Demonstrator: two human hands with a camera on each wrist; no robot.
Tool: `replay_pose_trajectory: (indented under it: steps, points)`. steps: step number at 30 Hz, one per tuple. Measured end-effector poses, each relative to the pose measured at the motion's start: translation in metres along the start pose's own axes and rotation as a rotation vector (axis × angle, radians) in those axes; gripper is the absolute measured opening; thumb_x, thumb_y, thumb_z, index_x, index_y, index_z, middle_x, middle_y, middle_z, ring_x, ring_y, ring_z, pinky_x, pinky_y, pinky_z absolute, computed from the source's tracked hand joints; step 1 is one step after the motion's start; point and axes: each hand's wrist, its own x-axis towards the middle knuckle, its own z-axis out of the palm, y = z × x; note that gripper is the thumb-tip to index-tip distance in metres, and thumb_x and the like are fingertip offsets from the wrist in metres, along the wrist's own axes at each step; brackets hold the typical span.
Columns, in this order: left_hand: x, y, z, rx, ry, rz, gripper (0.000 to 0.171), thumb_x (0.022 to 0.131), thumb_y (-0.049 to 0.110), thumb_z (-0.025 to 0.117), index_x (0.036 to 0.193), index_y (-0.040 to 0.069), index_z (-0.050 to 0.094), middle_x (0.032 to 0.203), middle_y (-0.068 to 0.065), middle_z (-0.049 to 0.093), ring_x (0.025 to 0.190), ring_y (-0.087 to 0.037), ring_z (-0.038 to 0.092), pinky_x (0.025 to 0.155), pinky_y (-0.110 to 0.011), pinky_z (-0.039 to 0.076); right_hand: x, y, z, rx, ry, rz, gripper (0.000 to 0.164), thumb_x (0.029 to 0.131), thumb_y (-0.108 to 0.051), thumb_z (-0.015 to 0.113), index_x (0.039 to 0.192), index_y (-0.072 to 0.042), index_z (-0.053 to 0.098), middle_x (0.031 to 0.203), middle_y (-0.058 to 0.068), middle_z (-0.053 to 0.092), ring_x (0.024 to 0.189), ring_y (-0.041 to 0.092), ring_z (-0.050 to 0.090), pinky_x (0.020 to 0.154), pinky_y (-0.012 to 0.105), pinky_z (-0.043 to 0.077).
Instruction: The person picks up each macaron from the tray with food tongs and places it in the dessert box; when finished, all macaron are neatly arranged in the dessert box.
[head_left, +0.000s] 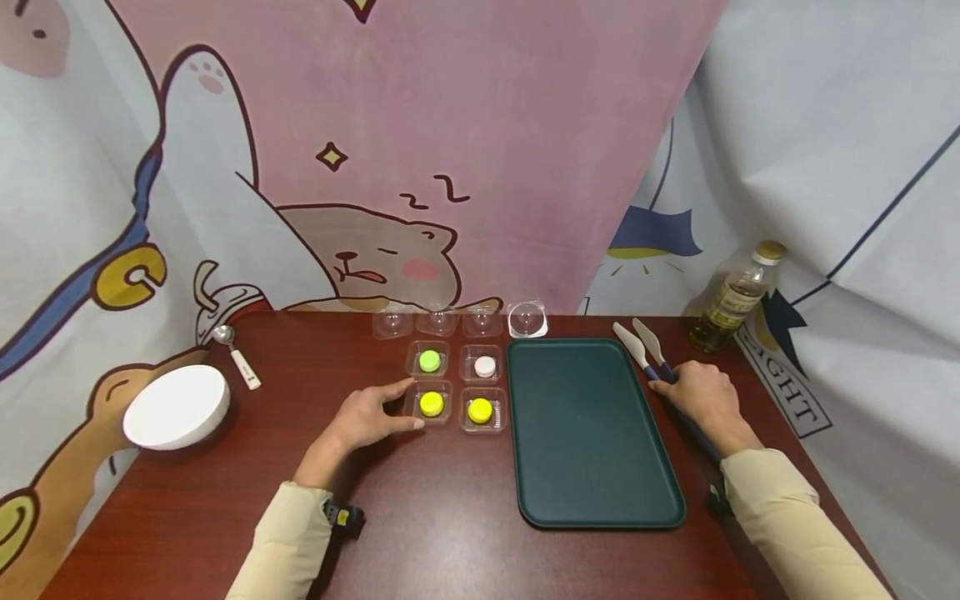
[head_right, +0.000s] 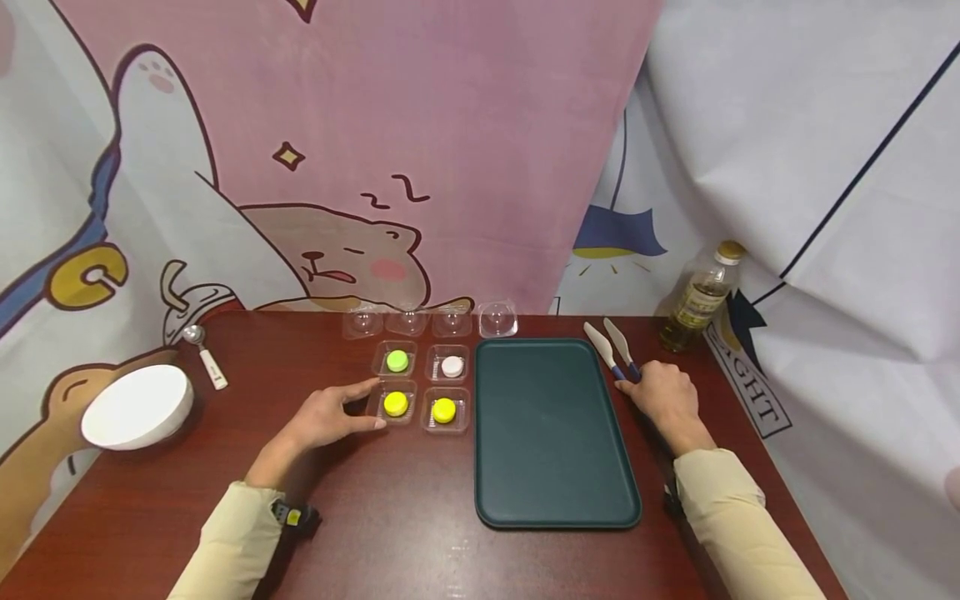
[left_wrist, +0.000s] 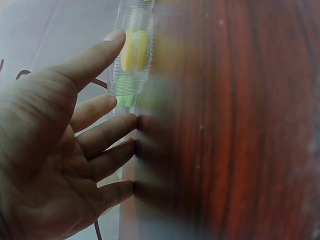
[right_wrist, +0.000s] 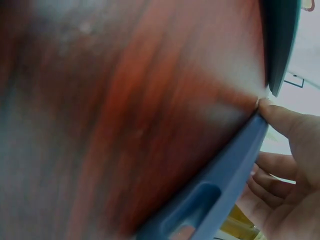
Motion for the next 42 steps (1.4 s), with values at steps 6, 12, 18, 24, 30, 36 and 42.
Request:
replay_pose_trajectory:
  steps: [6,12,18,24,30,36,42]
  points:
    - [0.0,-0.001,0.0,-0.004,0.011,0.006,0.083,0.079,0.057,0.081,0.15,0.024,0.052,0.147,-0.011,0.058,0.135,-0.039,0.054,0.107,-0.055,0.046,-0.001,0.007,0.003,0.04,-0.018,-0.026,0.071,0.09,-0.053,0.07,0.122,0.01,0.066,0.109,0.034,0.068,0.084,0.044,0.065,0.072,0.059,0.052]
    - [-0.002,-0.003,0.0,-0.008,0.013,0.01,0.083,0.079,0.056,0.081,0.15,0.025,0.052,0.147,-0.011,0.058,0.136,-0.04,0.054,0.108,-0.056,0.046,-0.007,0.008,0.007,0.002,-0.078,-0.061,0.091,0.094,-0.057,0.064,0.148,0.011,0.04,0.125,0.045,0.047,0.102,0.054,0.057,0.082,0.066,0.047]
    - [-0.002,-0.002,0.0,-0.022,-0.004,0.0,0.084,0.079,0.056,0.081,0.151,0.026,0.051,0.148,-0.011,0.057,0.138,-0.038,0.052,0.109,-0.055,0.045,-0.013,0.007,0.004,-0.013,-0.11,-0.065,0.083,0.097,-0.052,0.063,0.15,0.008,0.039,0.112,0.039,0.05,0.087,0.042,0.057,0.07,0.056,0.048]
    - [-0.003,-0.001,0.0,-0.022,-0.004,0.0,0.084,0.079,0.056,0.082,0.151,0.025,0.051,0.148,-0.012,0.057,0.138,-0.039,0.051,0.109,-0.056,0.045,-0.009,0.007,0.0,0.014,-0.056,-0.056,0.082,0.098,-0.056,0.058,0.149,0.006,0.041,0.121,0.041,0.048,0.095,0.049,0.057,0.073,0.06,0.048]
    - [-0.004,-0.002,0.001,-0.033,0.002,-0.008,0.083,0.078,0.055,0.082,0.15,0.026,0.052,0.148,-0.013,0.057,0.138,-0.039,0.051,0.11,-0.056,0.045,0.015,-0.021,-0.008,0.111,0.155,-0.2,0.059,0.1,-0.042,0.062,0.141,0.0,0.058,0.12,0.034,0.063,0.096,0.046,0.063,0.074,0.06,0.05]
    - [-0.003,-0.001,0.002,-0.049,0.004,-0.006,0.084,0.079,0.056,0.082,0.151,0.026,0.051,0.149,-0.012,0.056,0.139,-0.038,0.051,0.11,-0.056,0.045,0.051,-0.072,-0.008,0.278,0.014,-0.273,0.045,0.103,-0.039,0.058,0.135,-0.008,0.066,0.12,0.023,0.072,0.083,0.035,0.066,0.067,0.039,0.049]
    - [-0.003,0.0,0.001,-0.055,0.0,-0.03,0.084,0.079,0.055,0.082,0.151,0.028,0.05,0.151,-0.01,0.055,0.141,-0.037,0.049,0.11,-0.056,0.044,0.084,-0.116,0.006,0.549,-0.124,-0.181,0.041,0.103,-0.029,0.061,0.133,-0.002,0.066,0.114,0.024,0.074,0.097,0.036,0.074,0.075,0.028,0.061]
